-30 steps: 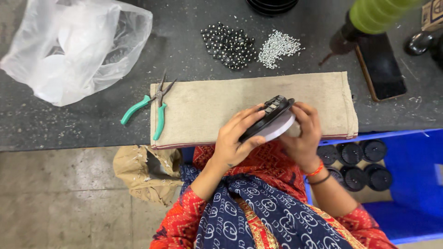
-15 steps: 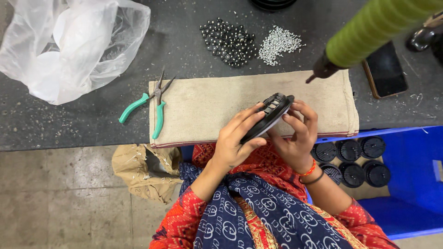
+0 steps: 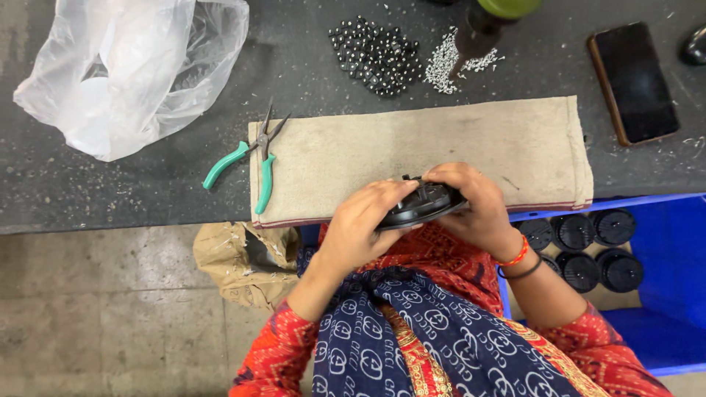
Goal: The person repeatedly assembles small black plastic circular parts with white foam inserts and metal fasteners using a green heat gun. They place each assembled unit into a blue bin on the right side of the workbench.
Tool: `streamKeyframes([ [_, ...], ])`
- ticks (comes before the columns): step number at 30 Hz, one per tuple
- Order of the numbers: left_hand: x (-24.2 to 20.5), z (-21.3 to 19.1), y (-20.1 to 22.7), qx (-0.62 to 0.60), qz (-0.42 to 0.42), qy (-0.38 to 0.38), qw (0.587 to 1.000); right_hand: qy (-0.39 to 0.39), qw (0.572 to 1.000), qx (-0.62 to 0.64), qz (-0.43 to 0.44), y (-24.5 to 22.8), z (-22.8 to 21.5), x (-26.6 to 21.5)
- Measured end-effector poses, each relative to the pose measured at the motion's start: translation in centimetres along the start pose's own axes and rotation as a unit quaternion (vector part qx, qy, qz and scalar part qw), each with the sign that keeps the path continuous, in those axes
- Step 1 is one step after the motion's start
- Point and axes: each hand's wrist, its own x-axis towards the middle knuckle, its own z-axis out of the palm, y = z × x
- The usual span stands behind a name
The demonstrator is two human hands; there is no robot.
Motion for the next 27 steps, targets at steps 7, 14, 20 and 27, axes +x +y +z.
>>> streamKeyframes([
  [7, -0.3, 0.8, 0.1, 0.018, 0.021, 0.024, 0.999, 0.022, 1.000, 0.007, -0.018, 0.0, 0.6, -0.6],
  [14, 0.0, 0.5, 0.0, 0.015, 0.025, 0.012, 0.999, 0.014, 1.000, 0.005, -0.011, 0.0, 0.4, -0.3],
  [20, 0.0, 0.5, 0.0, 0.008, 0.027, 0.014, 1.000, 0.010, 0.999, 0.034, -0.010, 0.0, 0.2, -0.2],
  [27, 0.7, 0.5, 0.2, 0.020, 0.019, 0.008, 1.000, 0.204, 0.938, 0.153, 0.235, 6.8, -1.5, 1.3],
])
